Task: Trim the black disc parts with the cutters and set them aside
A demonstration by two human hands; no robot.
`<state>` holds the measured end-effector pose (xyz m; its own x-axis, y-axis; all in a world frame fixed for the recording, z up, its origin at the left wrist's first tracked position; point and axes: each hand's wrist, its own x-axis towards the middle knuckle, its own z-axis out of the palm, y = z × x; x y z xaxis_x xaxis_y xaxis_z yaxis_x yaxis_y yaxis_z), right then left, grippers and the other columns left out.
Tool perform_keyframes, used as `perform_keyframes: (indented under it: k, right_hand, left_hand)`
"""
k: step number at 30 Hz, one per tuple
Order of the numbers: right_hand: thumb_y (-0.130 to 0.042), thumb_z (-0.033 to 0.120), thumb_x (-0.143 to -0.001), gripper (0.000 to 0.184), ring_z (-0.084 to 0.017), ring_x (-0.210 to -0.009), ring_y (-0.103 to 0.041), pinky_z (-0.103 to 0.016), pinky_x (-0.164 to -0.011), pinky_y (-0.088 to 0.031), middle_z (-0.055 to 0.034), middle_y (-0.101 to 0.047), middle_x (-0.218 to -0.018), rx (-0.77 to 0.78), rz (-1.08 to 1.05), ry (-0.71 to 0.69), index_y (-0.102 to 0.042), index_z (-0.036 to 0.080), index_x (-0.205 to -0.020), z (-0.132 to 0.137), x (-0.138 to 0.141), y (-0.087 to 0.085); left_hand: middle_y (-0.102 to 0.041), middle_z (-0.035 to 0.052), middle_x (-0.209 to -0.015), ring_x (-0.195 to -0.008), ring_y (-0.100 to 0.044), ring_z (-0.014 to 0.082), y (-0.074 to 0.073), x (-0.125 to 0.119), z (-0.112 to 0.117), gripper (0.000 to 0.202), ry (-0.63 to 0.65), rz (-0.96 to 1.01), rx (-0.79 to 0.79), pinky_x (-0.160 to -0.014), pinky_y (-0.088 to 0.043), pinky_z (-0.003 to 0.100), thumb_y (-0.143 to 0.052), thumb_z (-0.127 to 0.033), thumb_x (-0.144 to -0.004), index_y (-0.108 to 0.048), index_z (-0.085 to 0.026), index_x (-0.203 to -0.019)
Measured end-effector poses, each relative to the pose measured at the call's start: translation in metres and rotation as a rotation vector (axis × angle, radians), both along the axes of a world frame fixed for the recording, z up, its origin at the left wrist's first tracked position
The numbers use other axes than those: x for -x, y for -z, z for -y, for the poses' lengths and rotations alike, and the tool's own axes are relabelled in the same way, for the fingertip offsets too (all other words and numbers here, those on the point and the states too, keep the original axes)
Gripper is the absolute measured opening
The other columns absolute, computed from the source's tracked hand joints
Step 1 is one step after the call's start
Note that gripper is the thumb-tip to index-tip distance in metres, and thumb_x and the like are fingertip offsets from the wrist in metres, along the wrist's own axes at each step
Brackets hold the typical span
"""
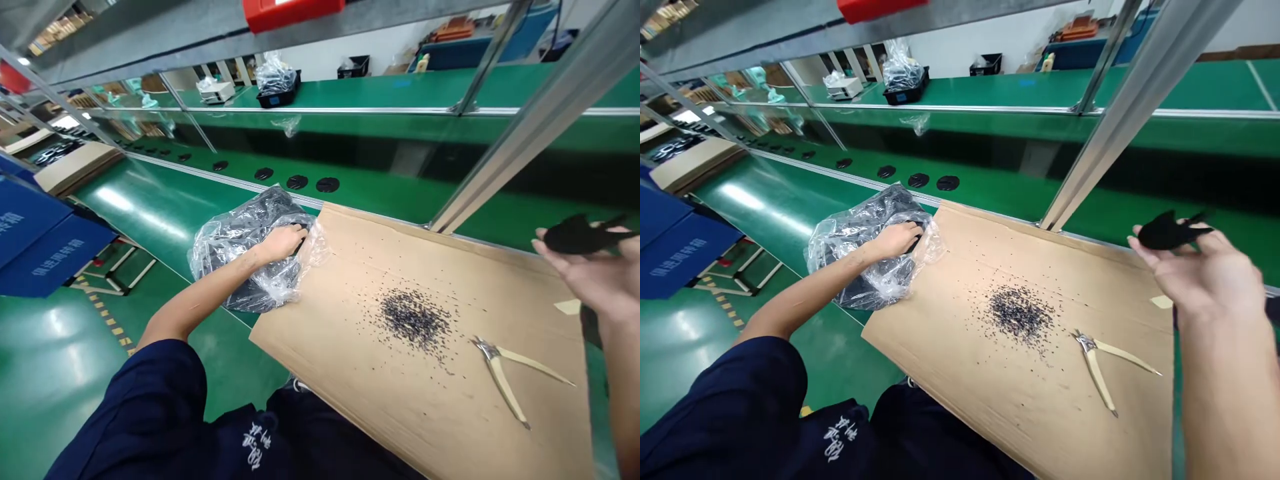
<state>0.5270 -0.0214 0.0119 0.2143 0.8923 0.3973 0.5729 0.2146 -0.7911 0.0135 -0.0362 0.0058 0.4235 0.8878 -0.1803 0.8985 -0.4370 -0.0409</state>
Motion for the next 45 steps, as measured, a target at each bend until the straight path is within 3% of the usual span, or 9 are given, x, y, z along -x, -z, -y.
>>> perform_keyframes:
  k: [3,7,10,13,16,21,27,35,45]
  right_hand:
    - [-0.034,0.042,-0.103,0.047,-0.032,-0.116,-0.068,-0.049,-0.072,-0.057,-0.0178,-0.070,-0.121,0.231,-0.572,-0.051,-0.067,0.023,-0.076,0.051,0.015,-0.007]
    - [-0.069,0.042,-0.087,0.019,-0.035,-0.124,-0.063,-0.050,-0.081,-0.062,-0.0198,-0.068,-0.126,0.328,-0.633,-0.072,-0.069,0.023,-0.091,0.111,0.057,0.000]
    - [-0.082,0.041,-0.075,0.026,-0.033,-0.106,-0.072,-0.047,-0.076,-0.065,-0.0150,-0.073,-0.118,0.418,-0.686,-0.077,-0.073,0.023,-0.093,0.139,0.087,0.016]
    - [-0.083,0.045,-0.074,0.032,-0.028,-0.093,-0.075,-0.040,-0.073,-0.067,-0.0113,-0.076,-0.111,0.492,-0.710,-0.163,-0.076,0.023,-0.097,0.152,0.109,0.026]
    - [-0.080,0.046,-0.078,0.036,-0.026,-0.096,-0.075,-0.038,-0.081,-0.066,-0.0086,-0.077,-0.110,0.507,-0.595,-0.287,-0.076,0.025,-0.107,0.154,0.129,0.025]
    - [-0.074,0.049,-0.083,0.041,-0.026,-0.100,-0.075,-0.042,-0.087,-0.064,-0.0084,-0.077,-0.110,0.541,-0.523,-0.516,-0.073,0.022,-0.114,0.156,0.161,0.027]
    - [-0.078,0.053,-0.078,0.046,-0.025,-0.106,-0.072,-0.044,-0.093,-0.060,-0.0082,-0.074,-0.121,0.576,-0.674,-0.469,-0.073,0.022,-0.112,0.167,0.174,0.039]
    - [-0.076,0.059,-0.078,0.046,-0.020,-0.089,-0.069,-0.036,-0.081,-0.060,-0.0034,-0.074,-0.097,0.619,-0.701,-0.454,-0.075,0.022,-0.107,0.174,0.175,0.045]
    - [-0.081,0.056,-0.074,0.044,-0.018,-0.086,-0.067,-0.033,-0.081,-0.059,-0.0007,-0.073,-0.094,0.636,-0.777,-0.436,-0.075,0.024,-0.105,0.177,0.179,0.045]
  left_hand:
    - [-0.067,0.0144,-0.111,-0.108,-0.067,0.0286,0.002,-0.003,-0.004,0.024,0.002,0.013,-0.016,-0.085,-0.053,0.034,-0.045,-0.019,-0.097,-0.068,-0.014,-0.104]
    - [-0.069,0.0140,-0.104,-0.098,-0.069,0.0272,-0.010,0.008,0.005,0.021,-0.027,0.067,-0.055,-0.080,-0.054,0.034,-0.048,-0.020,-0.094,-0.069,-0.014,-0.092]
    - [-0.071,0.0119,-0.103,-0.094,-0.069,0.0244,-0.023,0.023,0.023,0.022,-0.074,0.169,-0.126,-0.079,-0.055,0.033,-0.048,-0.024,-0.095,-0.068,-0.016,-0.096]
    - [-0.072,0.0075,-0.090,-0.079,-0.069,0.0184,-0.025,0.026,0.047,0.024,-0.203,0.717,-0.170,-0.070,-0.057,0.028,-0.056,-0.039,-0.094,-0.066,-0.017,-0.095]
    - [-0.068,0.0015,-0.075,-0.060,-0.063,0.0118,-0.010,-0.001,0.069,0.041,-0.343,1.392,-0.016,-0.057,-0.055,0.022,-0.073,-0.056,-0.080,-0.062,-0.017,-0.090]
    - [-0.070,0.0020,-0.093,-0.059,-0.061,0.0073,0.020,-0.080,0.091,0.058,-0.452,1.806,0.288,-0.052,-0.055,0.018,-0.085,-0.057,-0.068,-0.058,-0.022,-0.104]
    - [-0.072,0.0093,-0.104,-0.060,-0.065,0.0112,0.026,-0.132,0.098,0.046,-0.419,1.788,0.651,-0.048,-0.055,0.023,-0.054,-0.062,-0.093,-0.061,-0.021,-0.113]
    - [-0.075,0.0068,-0.107,-0.097,-0.072,0.0165,0.034,-0.152,0.119,0.024,-0.022,1.318,0.088,-0.089,-0.059,0.030,-0.066,-0.036,-0.094,-0.067,-0.019,-0.111]
    - [-0.075,0.0067,-0.106,-0.098,-0.072,0.0171,0.041,-0.154,0.120,0.022,0.070,1.182,-0.022,-0.090,-0.058,0.029,-0.064,-0.032,-0.095,-0.065,-0.018,-0.112]
